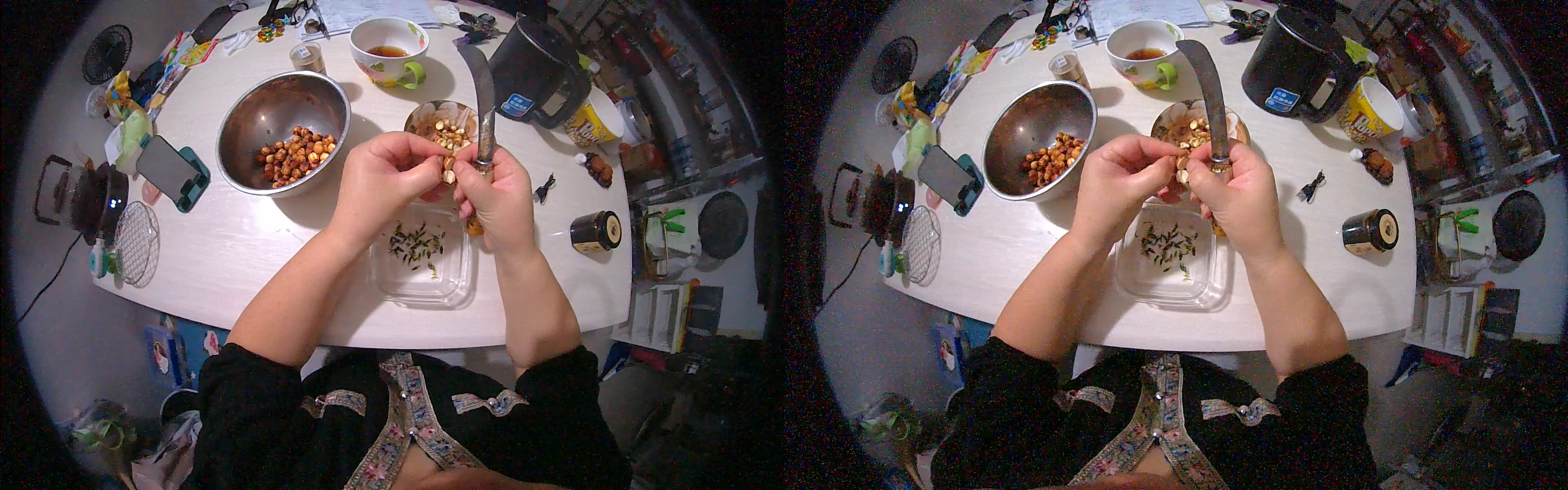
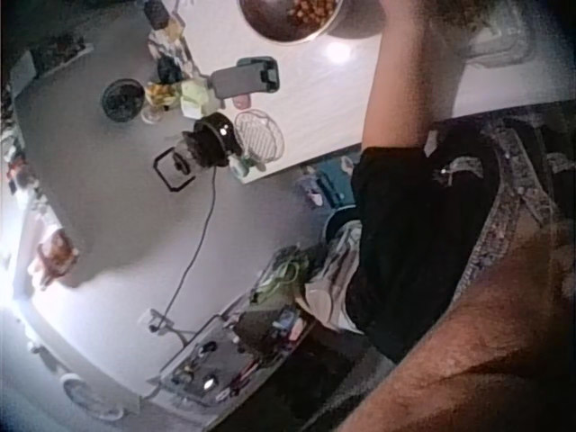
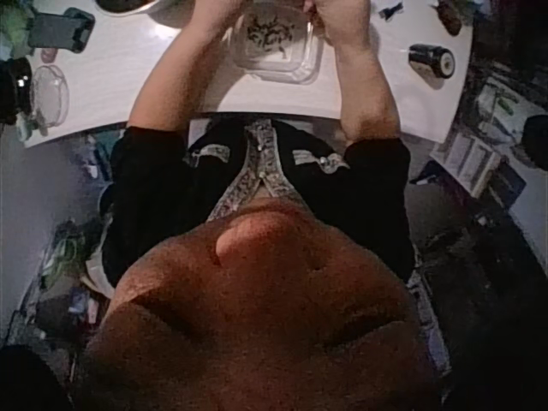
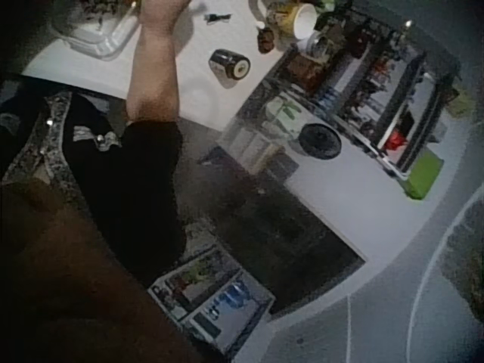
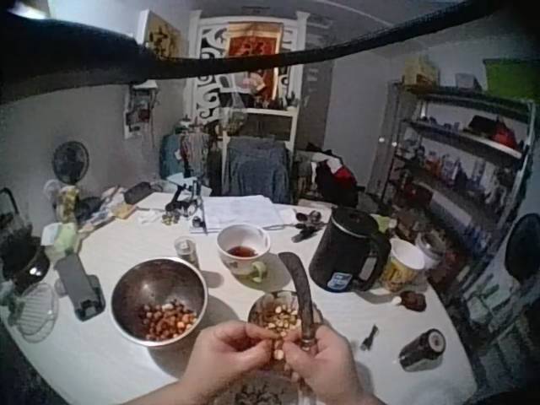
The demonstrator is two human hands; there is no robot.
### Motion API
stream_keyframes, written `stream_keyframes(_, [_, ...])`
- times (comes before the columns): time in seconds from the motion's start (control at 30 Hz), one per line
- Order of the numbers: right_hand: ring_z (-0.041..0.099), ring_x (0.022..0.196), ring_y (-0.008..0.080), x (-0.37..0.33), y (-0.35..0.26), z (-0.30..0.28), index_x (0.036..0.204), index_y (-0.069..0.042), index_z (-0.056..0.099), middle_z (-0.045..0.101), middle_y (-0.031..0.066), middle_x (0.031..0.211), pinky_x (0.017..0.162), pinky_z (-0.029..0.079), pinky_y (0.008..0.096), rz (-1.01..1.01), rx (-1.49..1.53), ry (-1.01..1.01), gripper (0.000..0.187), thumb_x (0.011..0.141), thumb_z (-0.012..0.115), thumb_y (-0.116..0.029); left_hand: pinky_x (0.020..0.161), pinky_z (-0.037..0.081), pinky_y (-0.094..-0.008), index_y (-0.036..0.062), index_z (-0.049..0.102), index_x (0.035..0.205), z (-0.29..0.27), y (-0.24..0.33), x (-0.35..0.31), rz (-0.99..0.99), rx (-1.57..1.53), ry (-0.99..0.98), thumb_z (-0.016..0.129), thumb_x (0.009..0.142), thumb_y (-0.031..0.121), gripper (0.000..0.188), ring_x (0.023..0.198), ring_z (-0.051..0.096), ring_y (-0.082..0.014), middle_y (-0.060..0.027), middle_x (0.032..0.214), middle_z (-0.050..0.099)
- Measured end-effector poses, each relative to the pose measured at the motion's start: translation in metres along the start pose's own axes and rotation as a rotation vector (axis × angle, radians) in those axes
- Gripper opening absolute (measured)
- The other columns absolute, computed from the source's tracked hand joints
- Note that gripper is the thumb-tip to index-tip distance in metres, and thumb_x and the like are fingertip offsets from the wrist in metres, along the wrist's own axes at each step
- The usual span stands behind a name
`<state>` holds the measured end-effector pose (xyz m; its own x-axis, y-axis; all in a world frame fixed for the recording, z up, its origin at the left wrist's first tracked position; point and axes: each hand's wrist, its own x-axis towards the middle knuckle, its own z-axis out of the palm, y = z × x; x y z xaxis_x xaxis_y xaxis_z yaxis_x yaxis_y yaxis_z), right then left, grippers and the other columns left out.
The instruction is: The person sits at a table and uses a small knife to peel the skins off roasted nuts. They pick up nuts from a metal bowl, scrape the skins off with the knife, and place the peeled nuts into a small glass bowl while discarding the skins into a plastic container.
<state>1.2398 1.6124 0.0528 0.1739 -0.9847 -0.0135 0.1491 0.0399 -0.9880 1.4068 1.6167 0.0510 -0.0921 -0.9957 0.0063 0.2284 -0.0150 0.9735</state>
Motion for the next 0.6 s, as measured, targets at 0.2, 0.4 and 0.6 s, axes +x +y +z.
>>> stream_keyframes(0.2, [0.051, 0.051, 0.0038, 0.005, -0.009, -0.007, 0.1, -0.003, 0.059, 0.059, 0.001, 0.069, 0.045, 0.041, 0.0177, -0.041, 0.023, 0.168, 0.015, 0.09, 0.067, -0.012, 0.062, 0.054, -0.022, -0.0002, 0.068, 0.101, -0.008, 0.007, 0.003, 0.037, 0.071, 0.013, 0.066, 0.09, 0.007, 0.013, 0.075, 0.067, -0.0098, -0.0066, 0.089, 0.072])
stream_keyframes(0.4, [0.051, 0.052, 0.0025, 0.018, -0.005, -0.024, 0.108, -0.002, 0.06, 0.067, 0.0044, 0.079, 0.046, 0.04, 0.0177, -0.163, -0.154, 0.178, 0.018, 0.092, 0.062, -0.009, 0.06, 0.049, -0.0207, 0.0018, 0.072, 0.091, -0.019, 0.021, -0.005, 0.174, 0.357, -0.286, 0.071, 0.085, 0.004, 0.007, 0.071, 0.063, -0.0075, -0.0036, 0.088, 0.071])
stream_keyframes(0.6, [0.05, 0.052, 0.0015, 0.016, -0.003, -0.022, 0.109, -0.002, 0.06, 0.068, 0.0048, 0.079, 0.046, 0.04, 0.0177, -0.207, -0.128, 0.173, 0.018, 0.092, 0.061, -0.009, 0.066, 0.049, -0.0274, 0.0037, 0.072, 0.085, -0.022, 0.033, -0.003, 0.297, 0.641, -0.659, 0.071, 0.078, 0.002, 0.008, 0.076, 0.062, -0.0149, -0.004, 0.084, 0.069])
